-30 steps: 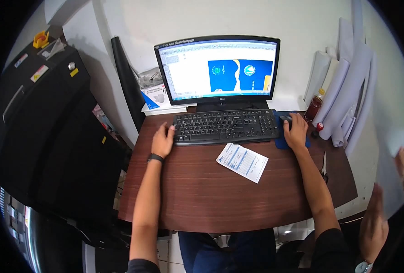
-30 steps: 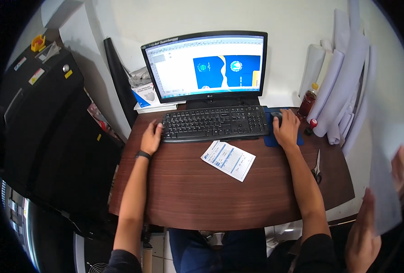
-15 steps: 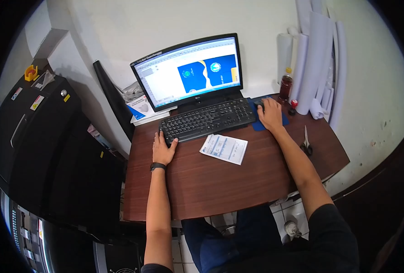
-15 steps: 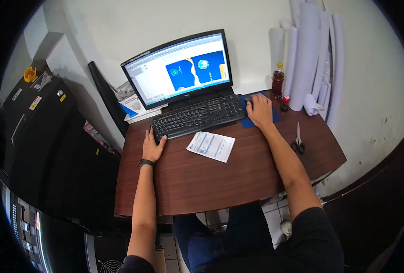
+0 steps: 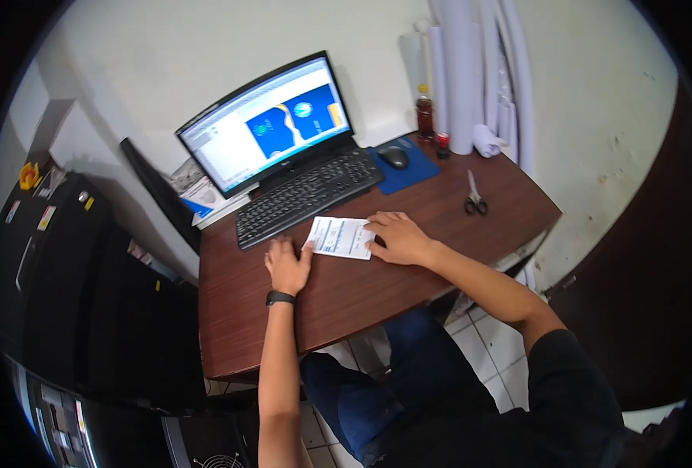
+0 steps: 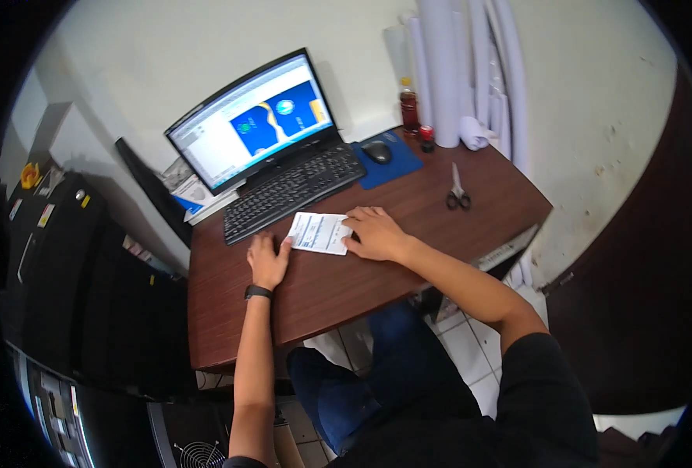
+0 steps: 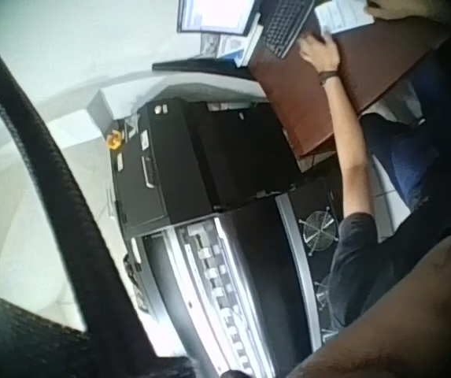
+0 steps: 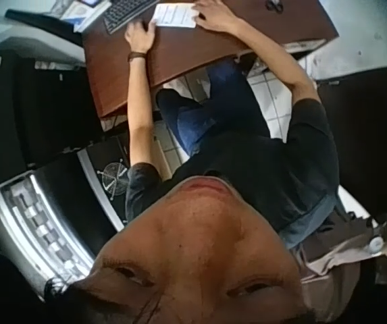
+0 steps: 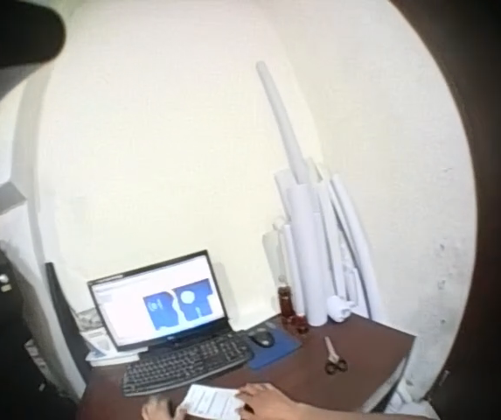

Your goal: Use computer software and physical documents to process or design print orders.

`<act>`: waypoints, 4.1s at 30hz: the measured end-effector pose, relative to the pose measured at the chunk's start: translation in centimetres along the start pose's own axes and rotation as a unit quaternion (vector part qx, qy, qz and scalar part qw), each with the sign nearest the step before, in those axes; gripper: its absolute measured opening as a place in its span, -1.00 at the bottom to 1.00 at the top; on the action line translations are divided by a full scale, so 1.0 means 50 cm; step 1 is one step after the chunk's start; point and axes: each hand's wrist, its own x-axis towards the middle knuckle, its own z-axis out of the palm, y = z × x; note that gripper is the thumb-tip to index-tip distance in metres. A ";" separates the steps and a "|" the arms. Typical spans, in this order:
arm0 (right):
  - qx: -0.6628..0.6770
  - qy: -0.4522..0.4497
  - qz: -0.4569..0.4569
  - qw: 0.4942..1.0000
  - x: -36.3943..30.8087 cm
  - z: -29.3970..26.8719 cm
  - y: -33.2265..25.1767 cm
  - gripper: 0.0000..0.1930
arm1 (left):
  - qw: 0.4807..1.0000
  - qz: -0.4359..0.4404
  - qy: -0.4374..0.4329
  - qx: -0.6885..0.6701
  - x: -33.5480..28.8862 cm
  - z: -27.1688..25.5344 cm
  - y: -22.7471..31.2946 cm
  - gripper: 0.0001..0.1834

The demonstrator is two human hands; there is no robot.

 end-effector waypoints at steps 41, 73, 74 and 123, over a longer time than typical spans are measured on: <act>-0.021 0.703 0.116 0.702 -0.471 -0.451 -0.220 -0.75 | 0.429 0.103 -0.464 -0.769 -0.206 -0.146 0.791 -0.51; -0.180 0.285 0.127 0.933 0.247 -0.029 0.337 -0.55 | 0.891 -0.240 0.221 -0.315 0.142 0.004 -0.054 -0.68; -0.182 0.279 0.123 0.935 0.247 -0.024 0.343 -0.54 | 0.915 -0.199 0.199 -0.288 0.141 0.006 -0.044 -0.71; -0.059 0.138 0.127 0.981 0.246 -0.004 0.341 -0.59 | 0.972 -0.098 0.211 -0.039 0.165 -0.009 -0.157 -0.59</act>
